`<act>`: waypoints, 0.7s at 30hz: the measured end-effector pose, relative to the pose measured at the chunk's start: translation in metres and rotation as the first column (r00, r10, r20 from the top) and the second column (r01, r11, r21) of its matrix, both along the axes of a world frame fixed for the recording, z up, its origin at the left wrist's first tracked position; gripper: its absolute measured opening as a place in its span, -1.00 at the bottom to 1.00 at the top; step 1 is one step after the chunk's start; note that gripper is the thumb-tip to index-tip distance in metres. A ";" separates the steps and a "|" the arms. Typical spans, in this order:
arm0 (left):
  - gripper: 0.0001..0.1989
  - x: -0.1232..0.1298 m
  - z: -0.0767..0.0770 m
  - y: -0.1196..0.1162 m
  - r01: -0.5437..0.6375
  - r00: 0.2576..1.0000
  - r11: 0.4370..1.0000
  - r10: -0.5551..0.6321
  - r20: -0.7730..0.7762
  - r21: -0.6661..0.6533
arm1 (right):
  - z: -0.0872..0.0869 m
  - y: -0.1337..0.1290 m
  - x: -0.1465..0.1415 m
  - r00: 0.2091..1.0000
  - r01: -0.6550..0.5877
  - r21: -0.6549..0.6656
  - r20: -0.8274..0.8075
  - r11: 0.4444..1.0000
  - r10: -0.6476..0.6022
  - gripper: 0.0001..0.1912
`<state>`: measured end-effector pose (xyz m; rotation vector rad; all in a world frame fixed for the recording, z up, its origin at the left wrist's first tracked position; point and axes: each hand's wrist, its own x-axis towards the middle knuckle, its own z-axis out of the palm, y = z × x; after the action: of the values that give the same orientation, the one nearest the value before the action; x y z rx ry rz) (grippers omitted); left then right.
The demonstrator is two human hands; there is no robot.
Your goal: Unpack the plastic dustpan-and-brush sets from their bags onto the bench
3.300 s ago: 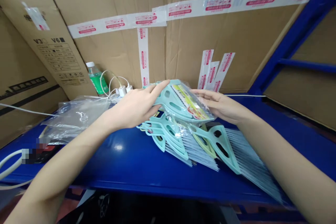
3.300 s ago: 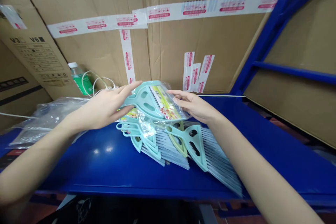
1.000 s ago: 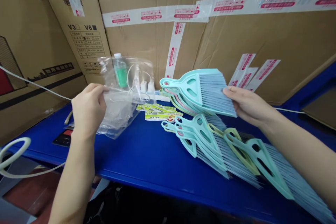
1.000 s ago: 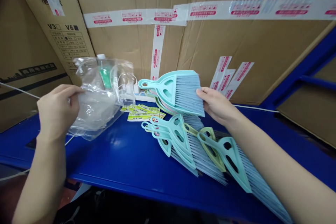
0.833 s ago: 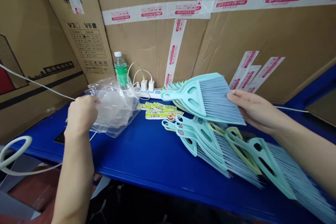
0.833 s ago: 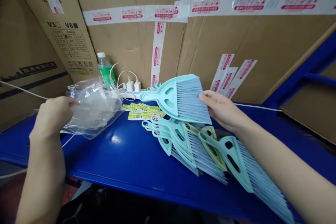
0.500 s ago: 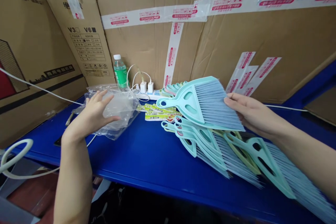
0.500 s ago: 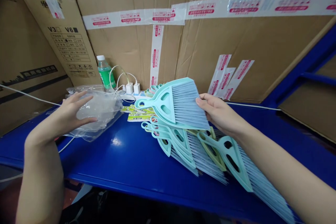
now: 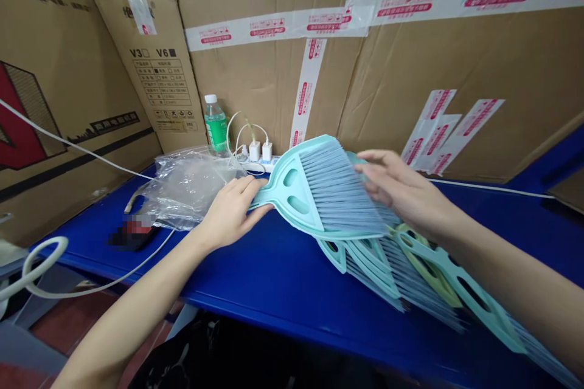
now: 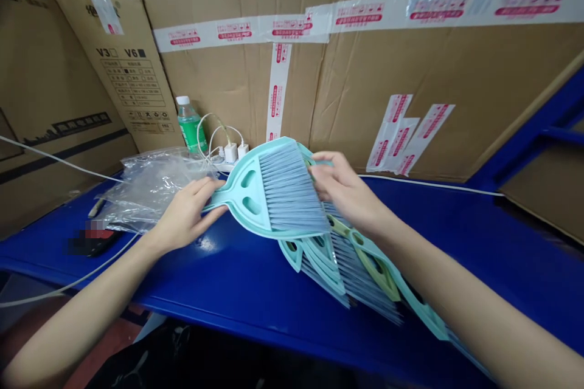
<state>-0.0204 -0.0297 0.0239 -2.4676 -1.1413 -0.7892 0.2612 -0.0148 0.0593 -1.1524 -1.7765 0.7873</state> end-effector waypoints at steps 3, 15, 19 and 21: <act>-0.68 0.001 -0.002 0.000 -0.027 0.999 0.998 0.025 0.031 0.057 | 0.005 -0.011 -0.005 0.956 0.077 0.513 0.206 0.855 -0.210 -0.70; -0.71 0.010 -0.008 -0.002 -0.018 0.999 0.989 0.010 0.053 0.145 | -0.020 -0.025 -0.050 0.586 -0.483 0.710 0.697 0.513 -0.413 -0.73; -0.74 0.010 -0.010 -0.001 -0.028 0.999 0.991 0.023 0.037 0.133 | -0.021 -0.026 -0.052 0.626 -0.446 0.710 0.683 0.546 -0.377 -0.83; -0.75 0.007 -0.010 0.000 -0.050 0.998 0.991 0.046 0.035 0.123 | -0.021 -0.030 -0.052 0.626 -0.439 0.727 0.669 0.528 -0.401 -0.93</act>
<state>-0.0132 -0.0297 0.0134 -2.3257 -1.1239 -0.8619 0.2088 -0.0443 0.0386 -0.7419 -2.4218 -0.8228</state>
